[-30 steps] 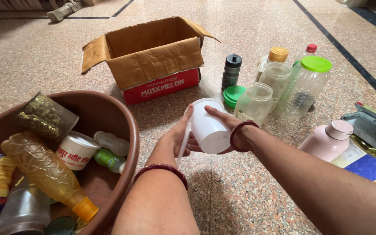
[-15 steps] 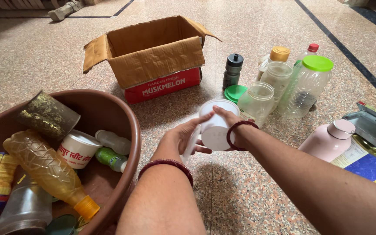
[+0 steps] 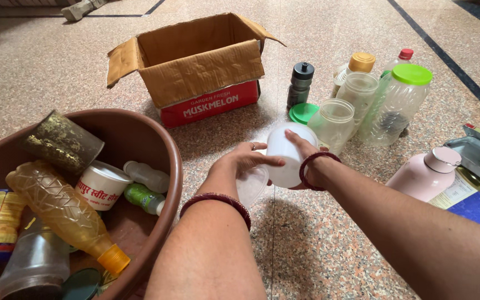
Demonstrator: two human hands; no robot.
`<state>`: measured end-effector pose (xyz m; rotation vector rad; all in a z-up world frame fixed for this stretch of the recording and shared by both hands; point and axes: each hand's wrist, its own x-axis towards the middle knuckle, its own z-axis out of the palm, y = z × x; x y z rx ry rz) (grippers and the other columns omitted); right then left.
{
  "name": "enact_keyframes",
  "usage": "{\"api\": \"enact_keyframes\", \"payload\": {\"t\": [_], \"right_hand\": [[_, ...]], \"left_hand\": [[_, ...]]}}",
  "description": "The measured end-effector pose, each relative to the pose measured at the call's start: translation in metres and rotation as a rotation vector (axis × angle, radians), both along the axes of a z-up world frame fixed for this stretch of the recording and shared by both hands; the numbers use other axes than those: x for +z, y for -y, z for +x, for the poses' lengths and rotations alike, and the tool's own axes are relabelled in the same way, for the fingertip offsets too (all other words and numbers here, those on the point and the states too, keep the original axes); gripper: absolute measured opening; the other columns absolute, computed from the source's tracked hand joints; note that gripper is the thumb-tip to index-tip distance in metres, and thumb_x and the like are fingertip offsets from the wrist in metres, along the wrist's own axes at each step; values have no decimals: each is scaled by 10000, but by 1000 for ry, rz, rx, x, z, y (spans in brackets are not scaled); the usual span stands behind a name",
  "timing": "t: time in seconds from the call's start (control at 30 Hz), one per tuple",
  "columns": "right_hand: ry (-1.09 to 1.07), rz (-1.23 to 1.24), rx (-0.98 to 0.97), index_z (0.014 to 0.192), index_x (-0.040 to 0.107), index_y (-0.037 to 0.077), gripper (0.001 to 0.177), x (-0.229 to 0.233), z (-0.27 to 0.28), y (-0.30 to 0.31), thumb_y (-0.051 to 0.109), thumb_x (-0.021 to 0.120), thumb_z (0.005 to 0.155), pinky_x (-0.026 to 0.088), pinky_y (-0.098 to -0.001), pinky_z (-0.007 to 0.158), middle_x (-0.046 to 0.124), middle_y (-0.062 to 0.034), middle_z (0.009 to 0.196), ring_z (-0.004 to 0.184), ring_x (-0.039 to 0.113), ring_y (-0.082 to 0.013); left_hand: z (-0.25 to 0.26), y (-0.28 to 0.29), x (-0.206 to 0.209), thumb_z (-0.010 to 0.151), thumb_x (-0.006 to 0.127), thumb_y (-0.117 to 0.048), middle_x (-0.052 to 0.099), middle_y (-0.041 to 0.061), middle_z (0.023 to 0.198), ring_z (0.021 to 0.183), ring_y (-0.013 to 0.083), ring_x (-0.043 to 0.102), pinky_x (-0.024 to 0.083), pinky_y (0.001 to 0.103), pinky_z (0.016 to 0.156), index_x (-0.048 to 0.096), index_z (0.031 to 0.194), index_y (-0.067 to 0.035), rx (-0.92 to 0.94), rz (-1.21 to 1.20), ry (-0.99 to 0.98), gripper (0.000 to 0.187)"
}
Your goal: The person sorts various plastic and metal containers from a brown basin onto the floor. They pick up items one by one, open or close lids, and place them in a row next to a cardboard box.
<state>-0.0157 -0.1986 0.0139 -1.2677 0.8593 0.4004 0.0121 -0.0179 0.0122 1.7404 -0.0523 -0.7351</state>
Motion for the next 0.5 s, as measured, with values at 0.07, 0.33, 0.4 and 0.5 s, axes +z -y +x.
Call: {"api": "enact_keyframes", "payload": {"t": [0.07,0.33,0.4,0.5], "right_hand": [[95,-119,95,1483,421,102,1041,-7,7,3,585,835,659,588,-578,876,686,-196,1283,1076,723,-389],[594,-609,644,1408,503,62,1039,-20,19,6,140,1028,515,650,-482,893,690,-147,1234,1125,722,-340],[430,-744,659,1516,328,197,1187,-12,7,-4,33,1000,552,648,-561,827,552,-110,1294,1172,608,-346],[396,-571,686,1475,389,231,1049,-3,-1,-5,-115,871,611,654,-479,850,629,-136,1235,1156,654,-334]], "left_hand": [[-6,1,7,509,785,-629,619,291,1327,879,312,795,668,429,693,427,1522,-126,72,34,-27,1187],[-26,-13,28,741,395,-998,654,272,1332,906,250,789,435,285,648,465,1540,-149,335,227,-183,1168],[-27,-15,21,794,464,-839,687,258,1311,908,262,778,482,327,676,490,1518,-145,272,216,-233,1004],[-29,-23,8,799,465,-835,678,253,1323,932,267,766,480,338,699,493,1516,-147,239,209,-262,995]]}}
